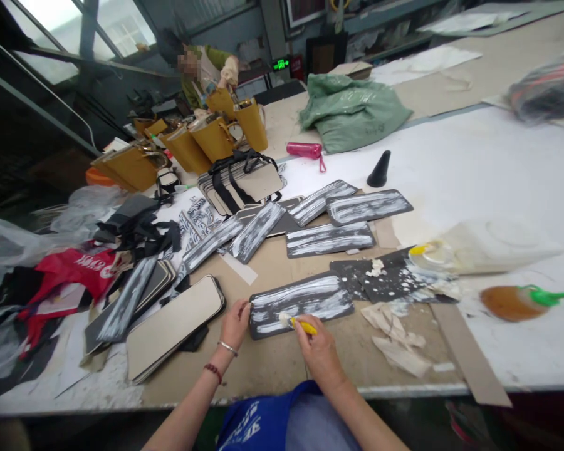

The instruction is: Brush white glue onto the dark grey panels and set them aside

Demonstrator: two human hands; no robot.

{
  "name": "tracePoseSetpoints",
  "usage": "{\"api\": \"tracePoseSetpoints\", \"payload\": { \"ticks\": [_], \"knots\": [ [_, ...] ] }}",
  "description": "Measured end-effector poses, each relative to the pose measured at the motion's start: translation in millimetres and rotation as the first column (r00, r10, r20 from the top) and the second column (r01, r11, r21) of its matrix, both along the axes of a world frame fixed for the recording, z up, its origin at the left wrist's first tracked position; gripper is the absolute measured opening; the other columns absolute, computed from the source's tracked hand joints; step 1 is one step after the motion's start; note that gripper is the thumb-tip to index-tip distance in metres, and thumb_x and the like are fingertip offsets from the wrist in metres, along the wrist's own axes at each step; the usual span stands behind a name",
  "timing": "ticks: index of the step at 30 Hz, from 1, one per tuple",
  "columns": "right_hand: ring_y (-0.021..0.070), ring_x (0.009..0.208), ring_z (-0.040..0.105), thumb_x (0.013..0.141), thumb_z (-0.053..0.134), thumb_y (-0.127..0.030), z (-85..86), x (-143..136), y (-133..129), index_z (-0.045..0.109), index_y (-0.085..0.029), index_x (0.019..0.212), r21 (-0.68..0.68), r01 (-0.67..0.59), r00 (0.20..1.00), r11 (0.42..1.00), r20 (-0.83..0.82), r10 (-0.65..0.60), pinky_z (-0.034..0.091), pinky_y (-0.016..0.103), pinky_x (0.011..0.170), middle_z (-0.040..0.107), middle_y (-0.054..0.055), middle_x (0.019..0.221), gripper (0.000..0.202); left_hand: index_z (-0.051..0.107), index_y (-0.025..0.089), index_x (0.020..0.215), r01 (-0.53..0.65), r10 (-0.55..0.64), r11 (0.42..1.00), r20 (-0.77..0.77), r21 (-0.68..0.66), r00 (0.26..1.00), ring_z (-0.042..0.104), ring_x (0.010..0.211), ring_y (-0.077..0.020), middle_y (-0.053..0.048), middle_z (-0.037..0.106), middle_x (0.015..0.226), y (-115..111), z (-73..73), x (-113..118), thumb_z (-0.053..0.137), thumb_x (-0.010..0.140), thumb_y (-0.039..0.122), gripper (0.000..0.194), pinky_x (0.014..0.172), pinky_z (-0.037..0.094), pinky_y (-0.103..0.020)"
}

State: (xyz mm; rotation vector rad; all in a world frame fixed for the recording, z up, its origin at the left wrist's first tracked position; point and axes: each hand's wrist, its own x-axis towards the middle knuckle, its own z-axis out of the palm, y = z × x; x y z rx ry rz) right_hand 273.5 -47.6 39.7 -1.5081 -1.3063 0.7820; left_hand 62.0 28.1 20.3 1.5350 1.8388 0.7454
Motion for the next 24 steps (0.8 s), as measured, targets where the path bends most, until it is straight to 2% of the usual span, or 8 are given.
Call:
{"api": "tracePoseSetpoints", "payload": {
  "ticks": [3,7,15,21,24],
  "knots": [
    [0.019,0.078,0.059,0.086,0.044,-0.039,0.5,-5,-3,0.059,-0.019,0.086,0.014,0.027,0.999,1.0,0.037,-0.027,0.048,0.03,0.072,0.063,0.006,0.083,0.025,0.063,0.015,0.09,0.009,-0.008,1.0,-0.03,0.019,1.0,0.056,0.095,-0.022,-0.011,0.063,0.095,-1,-7.9,-3,0.045,0.074,0.02,0.024,0.091,0.041,-0.039],
    [0.019,0.079,0.059,0.087,0.043,-0.039,1.6,-13,-7,0.058,-0.019,0.087,-0.007,0.069,0.993,0.998,0.101,-0.068,0.048,0.03,0.073,0.062,0.006,0.083,0.026,0.063,0.012,0.095,-0.023,0.023,1.0,-0.011,-0.002,1.0,0.055,0.095,-0.022,-0.014,0.062,0.096,-4,-20.8,-5,0.04,0.074,0.014,0.031,0.093,0.04,-0.038],
    [0.0196,0.077,0.06,0.085,0.042,-0.045,3.0,-29,-12,0.059,-0.018,0.086,-0.035,0.172,0.97,0.984,0.181,-0.164,0.048,0.031,0.072,0.063,0.007,0.083,0.031,0.065,0.015,0.093,-0.089,0.1,0.991,0.118,-0.098,0.988,0.059,0.091,-0.0201,-0.009,0.065,0.096,-11,-37.7,-7,0.044,0.073,0.015,0.029,0.085,0.046,-0.033],
    [0.0192,0.077,0.061,0.086,0.042,-0.044,2.1,-35,-15,0.059,-0.019,0.086,-0.023,0.2,0.962,0.98,0.195,-0.191,0.048,0.03,0.071,0.063,0.006,0.083,0.03,0.067,0.015,0.083,-0.093,0.123,0.982,0.182,-0.166,0.976,0.062,0.082,-0.0191,-0.006,0.068,0.083,0,-40.5,-10,0.045,0.07,0.015,0.026,0.077,0.048,-0.031],
    [0.0194,0.077,0.061,0.085,0.043,-0.044,2.7,-35,-14,0.059,-0.019,0.085,-0.016,0.206,0.961,0.978,0.193,-0.199,0.048,0.029,0.069,0.064,0.006,0.081,0.03,0.067,0.015,0.076,-0.087,0.121,0.98,0.189,-0.178,0.974,0.062,0.083,-0.0195,-0.006,0.068,0.081,0,-38.1,-10,0.044,0.068,0.014,0.024,0.079,0.047,-0.032]
  ]
}}
